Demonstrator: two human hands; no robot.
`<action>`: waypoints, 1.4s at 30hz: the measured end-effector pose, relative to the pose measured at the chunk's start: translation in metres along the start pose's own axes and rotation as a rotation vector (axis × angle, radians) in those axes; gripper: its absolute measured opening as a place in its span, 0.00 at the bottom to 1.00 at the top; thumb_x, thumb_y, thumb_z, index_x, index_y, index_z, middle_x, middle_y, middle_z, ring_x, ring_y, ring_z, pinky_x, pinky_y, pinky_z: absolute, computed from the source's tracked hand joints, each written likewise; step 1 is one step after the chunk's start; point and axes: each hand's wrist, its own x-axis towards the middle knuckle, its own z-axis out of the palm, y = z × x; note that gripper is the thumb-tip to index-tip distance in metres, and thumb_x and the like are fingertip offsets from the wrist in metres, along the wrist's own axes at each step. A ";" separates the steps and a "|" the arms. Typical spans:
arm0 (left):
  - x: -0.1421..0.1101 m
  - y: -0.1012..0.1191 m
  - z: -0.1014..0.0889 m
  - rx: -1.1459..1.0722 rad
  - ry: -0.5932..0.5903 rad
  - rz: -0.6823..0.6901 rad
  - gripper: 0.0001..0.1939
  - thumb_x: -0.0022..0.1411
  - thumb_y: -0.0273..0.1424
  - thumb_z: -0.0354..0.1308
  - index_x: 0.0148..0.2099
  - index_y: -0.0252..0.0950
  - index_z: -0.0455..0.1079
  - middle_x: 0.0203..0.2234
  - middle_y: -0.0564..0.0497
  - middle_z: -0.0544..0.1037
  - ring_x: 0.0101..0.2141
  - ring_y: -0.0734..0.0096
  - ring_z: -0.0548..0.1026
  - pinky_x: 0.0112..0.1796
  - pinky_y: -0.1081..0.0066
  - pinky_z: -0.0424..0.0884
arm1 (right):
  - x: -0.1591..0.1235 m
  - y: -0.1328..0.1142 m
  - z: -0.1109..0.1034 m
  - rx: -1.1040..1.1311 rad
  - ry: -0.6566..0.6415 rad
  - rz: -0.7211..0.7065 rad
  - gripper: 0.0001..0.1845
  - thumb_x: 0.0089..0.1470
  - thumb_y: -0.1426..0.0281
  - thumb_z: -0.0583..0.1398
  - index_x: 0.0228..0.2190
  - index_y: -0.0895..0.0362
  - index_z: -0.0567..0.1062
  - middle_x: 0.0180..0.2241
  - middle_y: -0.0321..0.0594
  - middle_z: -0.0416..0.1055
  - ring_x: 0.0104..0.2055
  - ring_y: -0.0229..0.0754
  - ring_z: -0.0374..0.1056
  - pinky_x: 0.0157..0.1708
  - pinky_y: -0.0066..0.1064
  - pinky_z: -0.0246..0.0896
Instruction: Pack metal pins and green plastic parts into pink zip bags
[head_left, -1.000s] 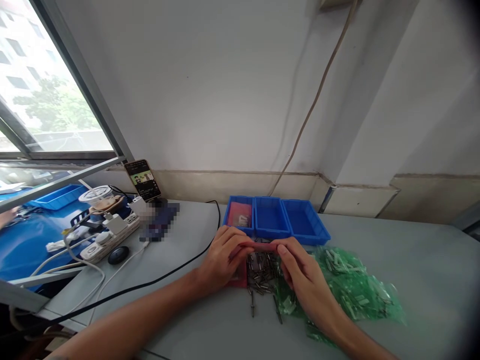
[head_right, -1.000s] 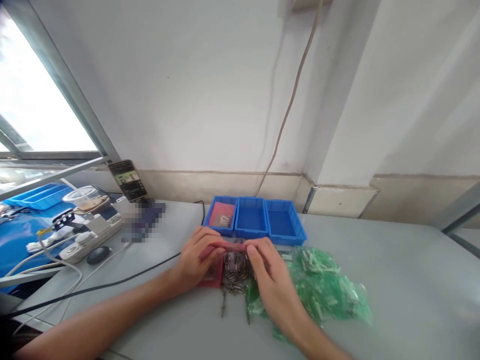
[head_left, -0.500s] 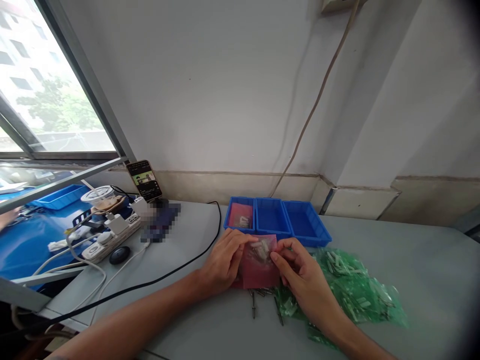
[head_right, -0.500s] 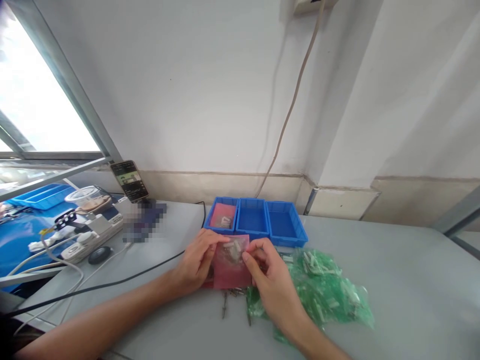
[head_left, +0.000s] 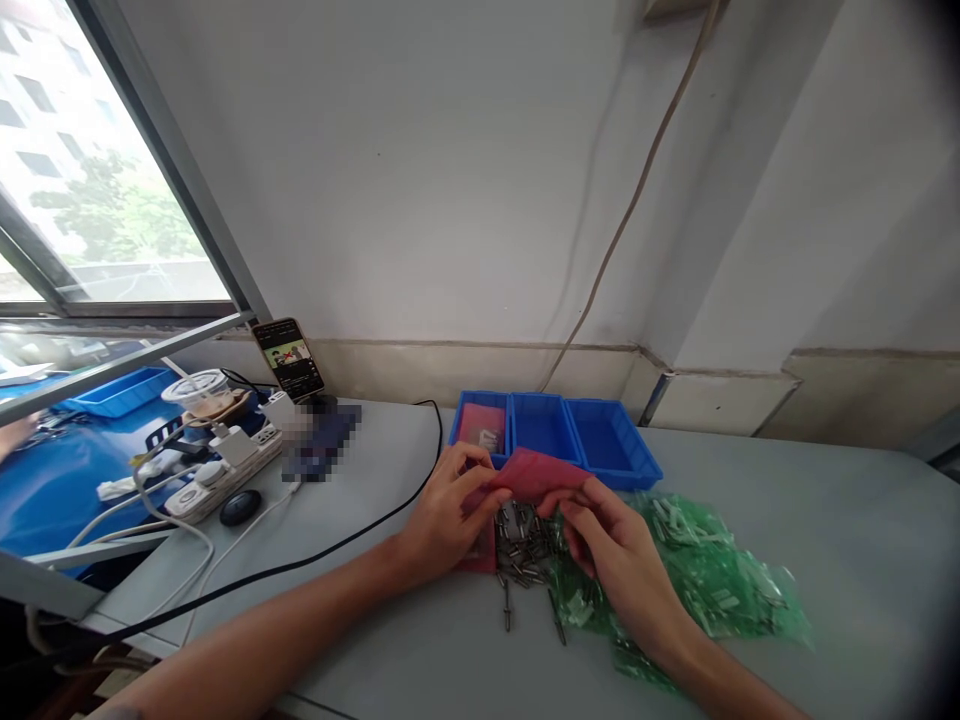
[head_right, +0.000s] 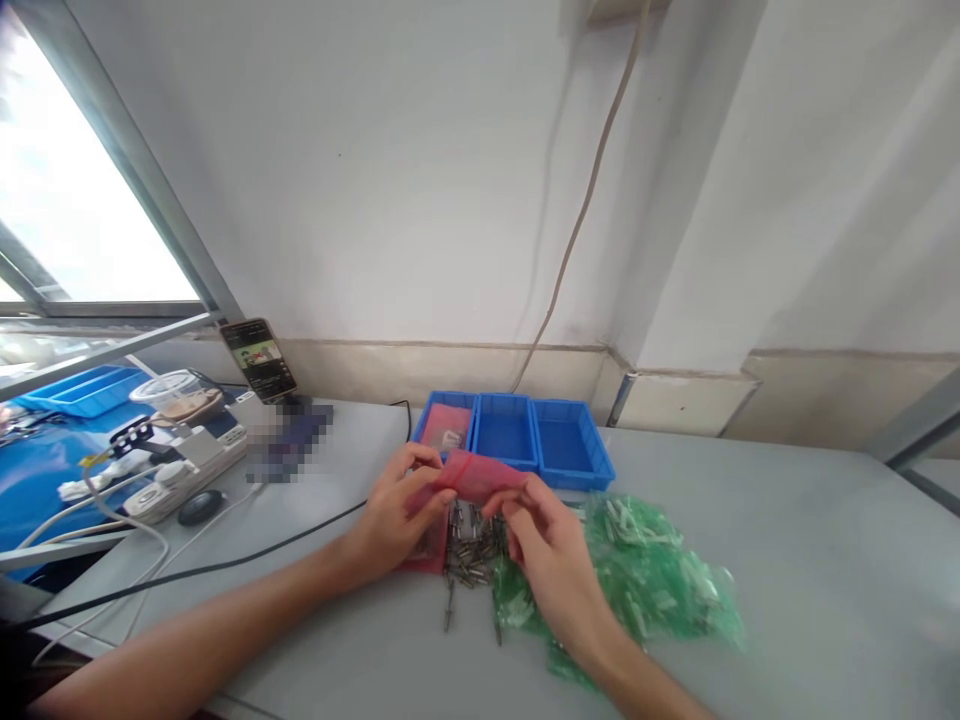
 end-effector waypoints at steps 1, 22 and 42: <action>0.000 0.000 0.000 0.004 -0.009 -0.003 0.08 0.77 0.34 0.59 0.44 0.35 0.75 0.43 0.45 0.75 0.45 0.62 0.74 0.50 0.62 0.73 | 0.001 0.001 0.000 -0.003 0.011 -0.014 0.20 0.63 0.50 0.65 0.35 0.54 0.79 0.26 0.34 0.69 0.24 0.37 0.56 0.21 0.29 0.51; 0.002 0.007 -0.010 0.074 -0.188 0.317 0.16 0.76 0.43 0.60 0.54 0.37 0.80 0.61 0.42 0.80 0.69 0.46 0.63 0.66 0.47 0.66 | 0.003 -0.004 0.000 0.111 0.114 0.034 0.31 0.55 0.46 0.71 0.51 0.48 0.71 0.23 0.25 0.67 0.16 0.33 0.53 0.14 0.25 0.47; -0.008 -0.004 -0.002 -0.012 -0.159 0.217 0.26 0.76 0.18 0.45 0.70 0.38 0.67 0.56 0.42 0.78 0.57 0.60 0.73 0.60 0.57 0.71 | 0.006 0.008 -0.002 0.079 0.040 0.023 0.25 0.61 0.44 0.67 0.37 0.53 0.75 0.22 0.26 0.56 0.22 0.33 0.48 0.19 0.25 0.44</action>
